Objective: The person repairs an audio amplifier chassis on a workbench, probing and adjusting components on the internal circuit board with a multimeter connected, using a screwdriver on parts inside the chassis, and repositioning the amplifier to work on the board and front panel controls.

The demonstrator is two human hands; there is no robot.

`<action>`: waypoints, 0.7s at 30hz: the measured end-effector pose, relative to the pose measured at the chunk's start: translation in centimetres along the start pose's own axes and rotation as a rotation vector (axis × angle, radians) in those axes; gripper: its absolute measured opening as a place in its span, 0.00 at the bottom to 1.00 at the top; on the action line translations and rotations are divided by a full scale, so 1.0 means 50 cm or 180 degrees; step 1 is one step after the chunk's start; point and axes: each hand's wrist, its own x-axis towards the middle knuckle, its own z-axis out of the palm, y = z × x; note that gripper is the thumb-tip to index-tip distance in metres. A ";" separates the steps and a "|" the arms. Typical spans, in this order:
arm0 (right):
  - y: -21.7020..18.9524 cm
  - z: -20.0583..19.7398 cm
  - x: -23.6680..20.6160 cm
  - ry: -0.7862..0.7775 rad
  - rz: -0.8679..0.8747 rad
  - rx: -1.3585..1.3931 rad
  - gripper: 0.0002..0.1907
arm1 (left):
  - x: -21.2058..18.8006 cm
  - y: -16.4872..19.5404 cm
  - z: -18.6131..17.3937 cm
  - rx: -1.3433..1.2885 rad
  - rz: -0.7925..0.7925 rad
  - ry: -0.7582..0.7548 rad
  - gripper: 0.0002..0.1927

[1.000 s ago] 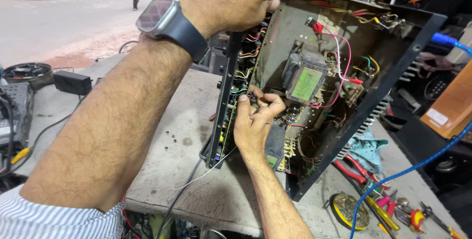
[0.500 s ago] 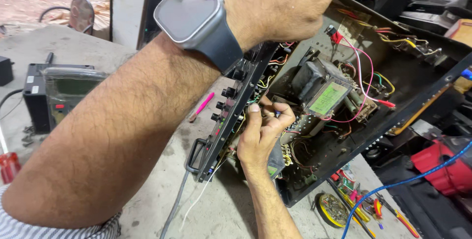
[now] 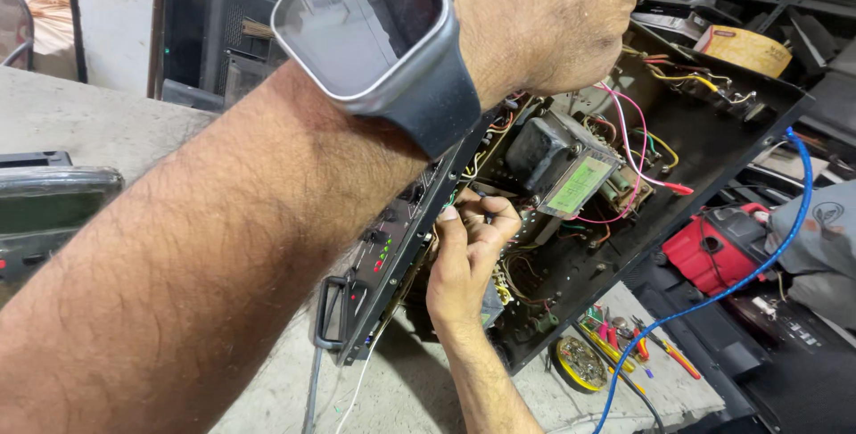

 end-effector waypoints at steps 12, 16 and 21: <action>-0.004 0.001 -0.002 0.0142 -0.0053 0.0416 0.23 | 0.011 -0.014 -0.071 -0.0515 -0.0285 -0.1028 0.09; -0.014 -0.002 -0.001 0.0092 0.0054 0.0950 0.25 | 0.005 -0.009 -0.071 -0.0832 -0.0217 -0.0517 0.08; -0.019 -0.017 0.006 0.0192 0.0102 0.0803 0.27 | 0.002 -0.004 -0.061 0.0194 0.1154 -0.1179 0.09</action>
